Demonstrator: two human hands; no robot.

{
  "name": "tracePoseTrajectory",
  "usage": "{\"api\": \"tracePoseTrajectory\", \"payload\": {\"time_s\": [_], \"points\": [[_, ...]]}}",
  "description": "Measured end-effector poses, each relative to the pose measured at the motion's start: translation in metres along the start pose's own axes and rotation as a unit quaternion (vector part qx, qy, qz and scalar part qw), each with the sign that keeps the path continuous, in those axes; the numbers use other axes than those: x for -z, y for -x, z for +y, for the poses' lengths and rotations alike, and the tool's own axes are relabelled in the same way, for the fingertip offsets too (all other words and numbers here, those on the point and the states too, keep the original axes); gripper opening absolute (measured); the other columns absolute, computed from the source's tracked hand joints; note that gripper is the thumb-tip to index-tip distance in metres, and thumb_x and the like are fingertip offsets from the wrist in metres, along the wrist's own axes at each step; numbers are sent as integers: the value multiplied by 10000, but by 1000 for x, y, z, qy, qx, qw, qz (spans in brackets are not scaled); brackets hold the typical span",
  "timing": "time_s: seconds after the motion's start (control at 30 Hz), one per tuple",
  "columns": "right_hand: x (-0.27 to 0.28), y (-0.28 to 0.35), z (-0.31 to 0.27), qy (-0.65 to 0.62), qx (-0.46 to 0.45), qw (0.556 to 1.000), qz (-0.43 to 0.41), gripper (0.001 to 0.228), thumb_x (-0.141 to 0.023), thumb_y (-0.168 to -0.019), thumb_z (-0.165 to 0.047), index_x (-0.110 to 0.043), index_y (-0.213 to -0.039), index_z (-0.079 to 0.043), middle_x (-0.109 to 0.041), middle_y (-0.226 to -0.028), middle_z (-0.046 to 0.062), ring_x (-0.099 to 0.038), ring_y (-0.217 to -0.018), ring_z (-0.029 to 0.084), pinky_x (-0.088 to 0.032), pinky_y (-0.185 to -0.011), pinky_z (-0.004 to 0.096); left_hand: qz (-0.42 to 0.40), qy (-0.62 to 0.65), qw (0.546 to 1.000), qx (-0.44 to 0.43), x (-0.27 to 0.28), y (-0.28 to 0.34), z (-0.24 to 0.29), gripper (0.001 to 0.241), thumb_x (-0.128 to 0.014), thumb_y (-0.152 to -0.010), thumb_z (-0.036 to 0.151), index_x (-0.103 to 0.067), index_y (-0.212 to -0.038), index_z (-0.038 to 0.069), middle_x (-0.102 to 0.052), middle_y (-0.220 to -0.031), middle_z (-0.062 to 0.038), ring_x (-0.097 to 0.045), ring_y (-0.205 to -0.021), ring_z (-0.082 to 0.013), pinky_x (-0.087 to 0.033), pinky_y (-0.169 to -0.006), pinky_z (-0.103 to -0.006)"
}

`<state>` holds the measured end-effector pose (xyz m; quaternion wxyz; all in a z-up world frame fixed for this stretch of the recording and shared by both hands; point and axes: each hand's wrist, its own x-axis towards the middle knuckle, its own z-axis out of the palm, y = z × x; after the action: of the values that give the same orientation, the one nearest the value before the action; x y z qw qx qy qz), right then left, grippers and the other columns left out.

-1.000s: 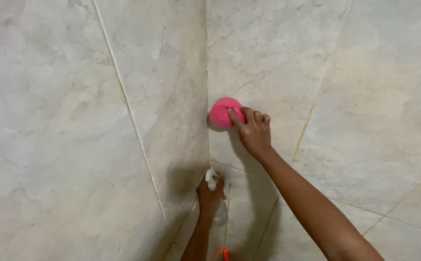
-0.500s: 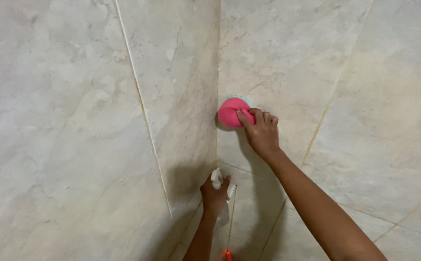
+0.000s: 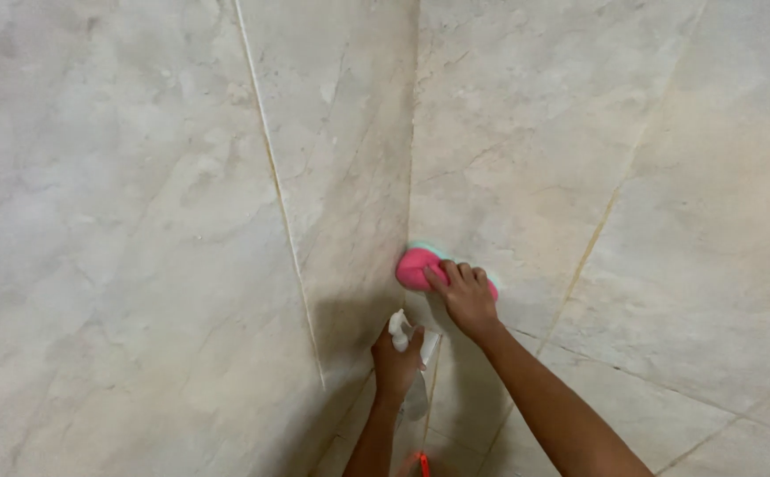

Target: The person sprays a cleaning solution onto the tiled wall and scrubs the surface with a pink sponge. They move the sponge in circular and vertical motions to clean the tiles and grout lines, eventually working down to the tiled ledge near the floor.

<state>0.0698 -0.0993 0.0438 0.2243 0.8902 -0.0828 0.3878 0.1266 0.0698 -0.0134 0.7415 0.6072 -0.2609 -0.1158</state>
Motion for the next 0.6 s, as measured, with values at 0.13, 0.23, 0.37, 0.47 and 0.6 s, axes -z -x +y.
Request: {"api": "tracePoseTrajectory", "payload": {"time_s": [0.13, 0.23, 0.37, 0.47, 0.6], "points": [[-29, 42, -18, -15, 4, 999, -47, 535, -612, -824, -159, -608, -1354, -234, -577, -1214, 44, -547, -1050, 257, -416, -865, 432, 2, -23, 1000, -4, 9, 1, -14, 258, -749, -862, 131, -680, -1076, 5, -696, -700, -97, -627, -452, -155, -502, -425, -324], [-43, 61, -25, -35, 1, 996, -82, 501, -618, -844, -237, -608, -1345, -224, -554, -1189, 52, -524, -1067, 269, -408, -877, 433, -10, -59, 998, 24, 17, 0, -21, 254, -750, -881, 154, -645, -1058, 5, -679, -668, -131, -631, -428, -168, -489, -432, -331], [-53, 70, -27, -14, -2, 993, -120, 507, -625, -844, -279, -605, -1350, -245, -541, -1189, 49, -504, -1077, 265, -396, -861, 423, -13, -31, 999, 23, 22, 4, -6, 227, -729, -884, 124, -652, -1077, 33, -679, -681, -100, -619, -436, -153, -500, -430, -317], [-51, 72, -26, -9, -5, 993, -117, 499, -622, -848, -288, -604, -1344, -243, -538, -1208, 44, -503, -1094, 259, -394, -873, 415, -11, -11, 1000, 23, 17, 4, 6, 210, -730, -886, 111, -665, -1074, 43, -665, -685, -80, -600, -451, -132, -499, -421, -308], [-50, 71, -25, -31, -10, 993, -116, 498, -618, -863, -298, -596, -1355, -227, -537, -1223, 45, -502, -1110, 256, -393, -882, 411, 3, 24, 1000, 8, 12, 2, 16, 179, -769, -872, 124, -675, -983, 20, -672, -716, -40, -595, -497, -89, -511, -404, -307]]}}
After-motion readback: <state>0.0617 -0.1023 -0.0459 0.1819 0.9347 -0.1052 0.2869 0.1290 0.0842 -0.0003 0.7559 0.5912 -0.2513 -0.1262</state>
